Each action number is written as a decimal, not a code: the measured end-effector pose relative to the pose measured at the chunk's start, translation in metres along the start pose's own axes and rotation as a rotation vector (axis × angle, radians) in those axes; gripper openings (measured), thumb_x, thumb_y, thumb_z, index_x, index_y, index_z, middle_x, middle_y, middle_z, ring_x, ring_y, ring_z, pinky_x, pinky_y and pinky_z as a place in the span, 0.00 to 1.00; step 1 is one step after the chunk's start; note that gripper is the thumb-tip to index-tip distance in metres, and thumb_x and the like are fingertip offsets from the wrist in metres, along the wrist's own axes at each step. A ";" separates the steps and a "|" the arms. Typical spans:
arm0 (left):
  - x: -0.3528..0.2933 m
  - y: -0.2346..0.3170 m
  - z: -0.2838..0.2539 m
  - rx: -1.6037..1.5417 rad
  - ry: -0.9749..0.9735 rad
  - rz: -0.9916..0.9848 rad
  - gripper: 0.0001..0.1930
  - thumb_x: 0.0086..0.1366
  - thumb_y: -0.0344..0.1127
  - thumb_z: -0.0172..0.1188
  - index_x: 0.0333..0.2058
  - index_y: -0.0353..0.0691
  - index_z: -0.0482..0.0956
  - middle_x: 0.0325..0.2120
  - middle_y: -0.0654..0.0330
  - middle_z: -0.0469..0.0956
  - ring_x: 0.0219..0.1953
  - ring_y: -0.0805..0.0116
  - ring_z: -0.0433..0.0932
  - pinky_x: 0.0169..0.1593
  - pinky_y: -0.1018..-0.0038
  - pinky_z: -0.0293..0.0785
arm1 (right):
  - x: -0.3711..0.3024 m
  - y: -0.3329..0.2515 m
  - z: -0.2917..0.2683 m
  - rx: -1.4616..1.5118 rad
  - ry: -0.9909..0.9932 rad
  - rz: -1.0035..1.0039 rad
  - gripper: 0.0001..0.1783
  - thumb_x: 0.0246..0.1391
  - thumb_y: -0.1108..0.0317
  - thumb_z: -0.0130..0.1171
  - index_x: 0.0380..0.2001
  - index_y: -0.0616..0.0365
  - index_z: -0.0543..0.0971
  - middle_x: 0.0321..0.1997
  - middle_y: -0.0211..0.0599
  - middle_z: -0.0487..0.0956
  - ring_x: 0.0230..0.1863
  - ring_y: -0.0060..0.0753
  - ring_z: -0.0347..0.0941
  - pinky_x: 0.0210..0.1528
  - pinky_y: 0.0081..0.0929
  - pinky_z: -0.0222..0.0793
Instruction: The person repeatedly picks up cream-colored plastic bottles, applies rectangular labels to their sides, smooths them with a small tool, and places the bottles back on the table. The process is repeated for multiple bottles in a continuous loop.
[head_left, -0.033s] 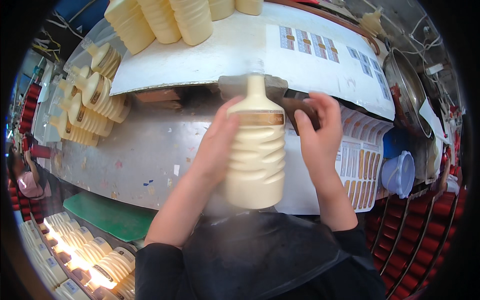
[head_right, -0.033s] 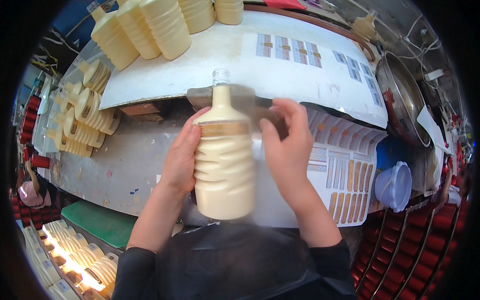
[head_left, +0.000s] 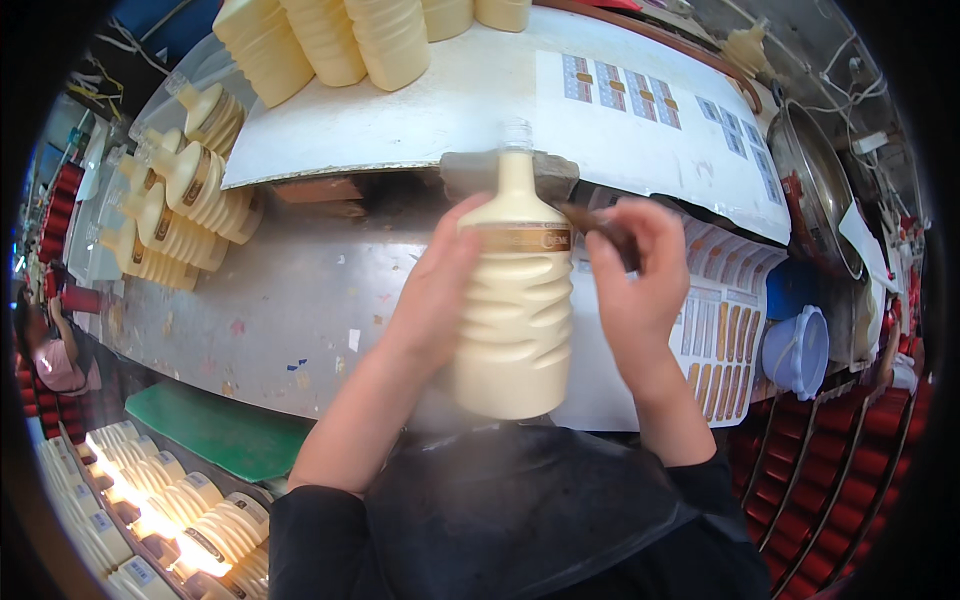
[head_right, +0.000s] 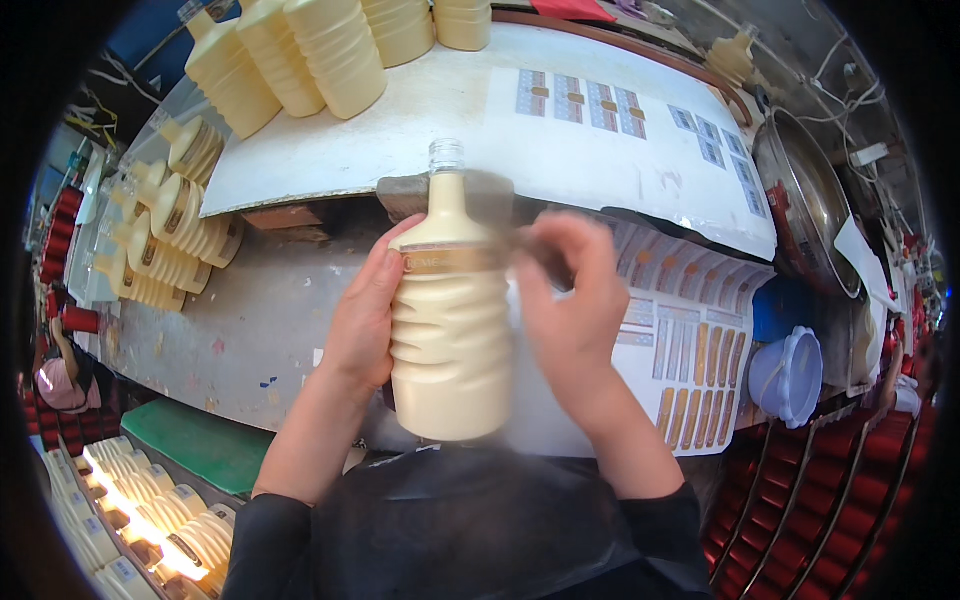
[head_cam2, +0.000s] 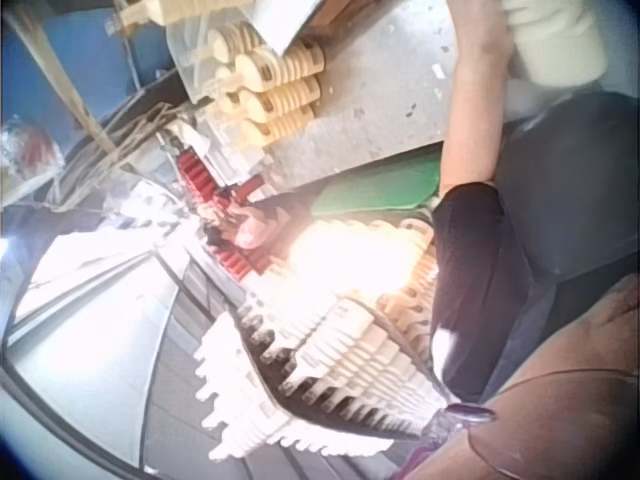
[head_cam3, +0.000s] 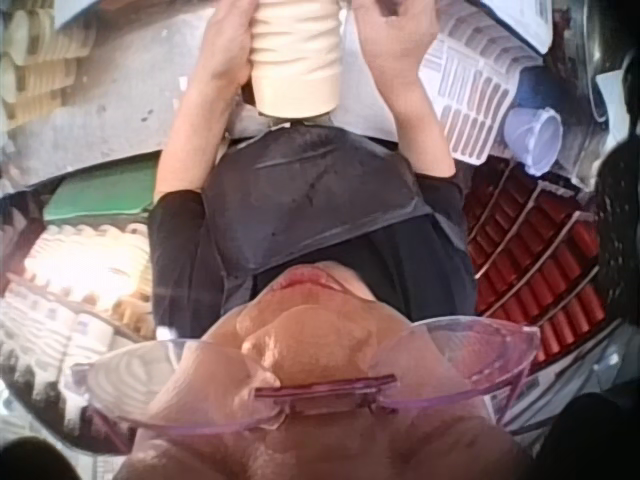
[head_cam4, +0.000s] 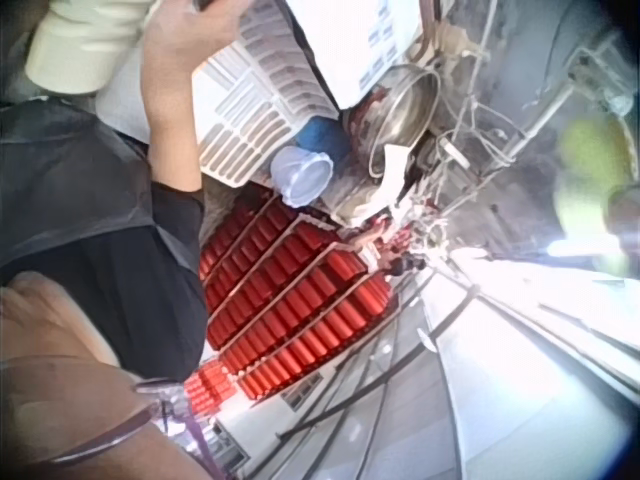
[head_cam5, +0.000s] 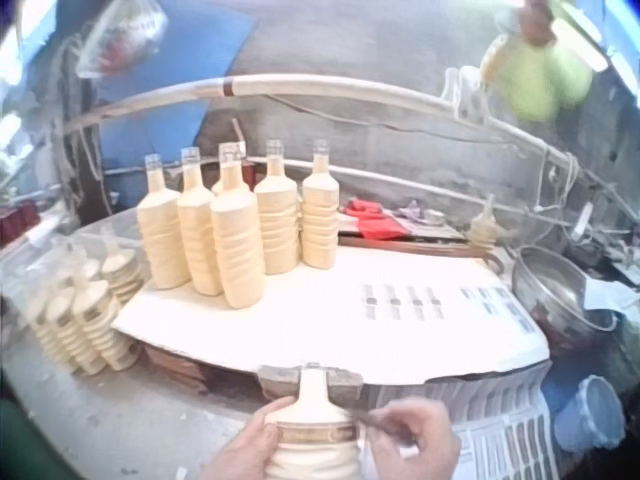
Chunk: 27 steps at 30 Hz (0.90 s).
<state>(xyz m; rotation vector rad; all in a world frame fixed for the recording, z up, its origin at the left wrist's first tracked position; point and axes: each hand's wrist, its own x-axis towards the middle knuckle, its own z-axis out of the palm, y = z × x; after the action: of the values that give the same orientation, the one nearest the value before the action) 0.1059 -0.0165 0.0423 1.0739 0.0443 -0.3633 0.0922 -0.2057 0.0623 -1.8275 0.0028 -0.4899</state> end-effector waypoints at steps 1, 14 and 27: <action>-0.002 0.002 0.002 -0.040 -0.002 -0.021 0.29 0.82 0.53 0.40 0.71 0.40 0.59 0.61 0.54 0.72 0.61 0.65 0.74 0.65 0.66 0.70 | -0.004 -0.005 0.001 -0.179 -0.034 -0.267 0.16 0.54 0.85 0.67 0.45 0.60 0.80 0.48 0.36 0.83 0.42 0.24 0.80 0.44 0.20 0.76; -0.012 0.017 0.013 -0.207 -0.085 -0.056 0.44 0.76 0.72 0.26 0.74 0.40 0.52 0.69 0.54 0.66 0.68 0.58 0.66 0.71 0.62 0.61 | -0.003 -0.046 0.011 -0.395 -0.315 -0.878 0.17 0.40 0.73 0.67 0.38 0.62 0.85 0.39 0.41 0.86 0.38 0.43 0.85 0.40 0.35 0.79; -0.012 0.012 0.006 -0.296 -0.097 -0.106 0.45 0.75 0.74 0.24 0.75 0.45 0.53 0.68 0.52 0.66 0.70 0.56 0.65 0.72 0.60 0.59 | -0.007 -0.070 0.029 -0.602 -0.319 -0.873 0.16 0.42 0.76 0.65 0.39 0.62 0.85 0.39 0.40 0.85 0.37 0.42 0.84 0.39 0.33 0.79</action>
<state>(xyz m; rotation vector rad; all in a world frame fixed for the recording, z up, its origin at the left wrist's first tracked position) 0.0971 -0.0136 0.0578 0.7620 0.0664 -0.4882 0.0784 -0.1555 0.1176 -2.4385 -0.9919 -0.8499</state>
